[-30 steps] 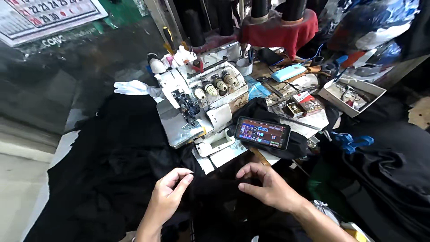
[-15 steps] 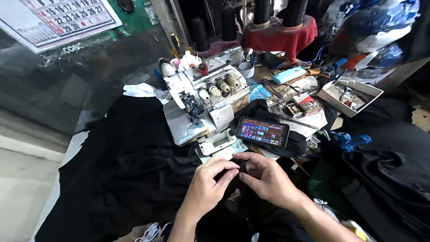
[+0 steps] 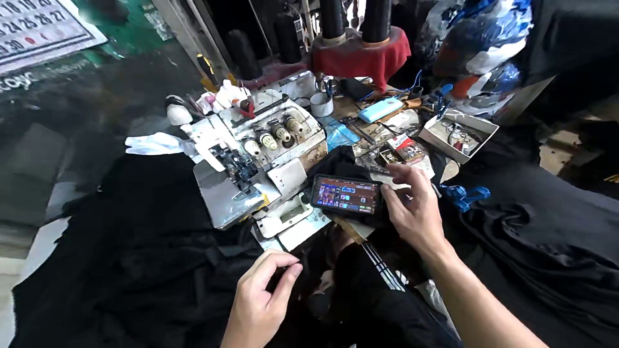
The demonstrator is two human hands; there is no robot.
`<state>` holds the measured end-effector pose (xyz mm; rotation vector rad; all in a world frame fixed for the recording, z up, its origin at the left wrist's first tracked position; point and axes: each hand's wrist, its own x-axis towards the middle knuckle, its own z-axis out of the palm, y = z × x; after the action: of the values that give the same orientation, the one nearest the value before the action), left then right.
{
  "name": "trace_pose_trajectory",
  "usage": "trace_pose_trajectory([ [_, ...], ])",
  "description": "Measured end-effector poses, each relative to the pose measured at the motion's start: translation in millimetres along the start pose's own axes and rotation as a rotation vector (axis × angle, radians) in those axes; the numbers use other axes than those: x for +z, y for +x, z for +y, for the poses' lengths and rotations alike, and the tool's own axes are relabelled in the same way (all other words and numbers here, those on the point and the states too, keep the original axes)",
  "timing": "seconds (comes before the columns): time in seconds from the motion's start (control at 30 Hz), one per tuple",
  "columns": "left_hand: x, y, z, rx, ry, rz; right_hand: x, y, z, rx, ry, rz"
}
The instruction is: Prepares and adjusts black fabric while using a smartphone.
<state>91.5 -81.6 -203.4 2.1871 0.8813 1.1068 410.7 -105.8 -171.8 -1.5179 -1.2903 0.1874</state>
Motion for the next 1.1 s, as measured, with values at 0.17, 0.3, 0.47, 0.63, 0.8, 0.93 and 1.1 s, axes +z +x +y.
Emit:
trace_pose_trajectory([
  [0.17,-8.0,-2.8,-7.7,-0.020,0.018,0.018,16.5,10.7,9.1,0.188,0.120,-0.017],
  [0.3,-30.7,-15.0,-24.5,-0.138,0.050,0.063,21.8,8.1,11.2,0.179,0.120,0.004],
  [0.47,-40.7,-21.3,-45.5,-0.232,-0.084,0.204,22.3,5.9,9.2,0.197,0.158,0.011],
  [0.63,-40.6,-17.9,-48.8,-0.247,-0.113,0.233,26.4,5.4,7.3,0.201,0.171,0.004],
  [0.8,-44.1,-20.8,-51.1,-0.222,-0.114,0.204,29.3,7.6,5.8,0.184,0.109,-0.019],
  [0.93,-43.2,-20.8,-51.5,-0.228,-0.120,0.218,27.7,4.2,3.2,0.124,-0.040,-0.100],
  [1.1,-42.0,-21.6,-51.1,-0.237,-0.111,0.209,22.6,1.0,3.1,0.178,0.042,-0.118],
])
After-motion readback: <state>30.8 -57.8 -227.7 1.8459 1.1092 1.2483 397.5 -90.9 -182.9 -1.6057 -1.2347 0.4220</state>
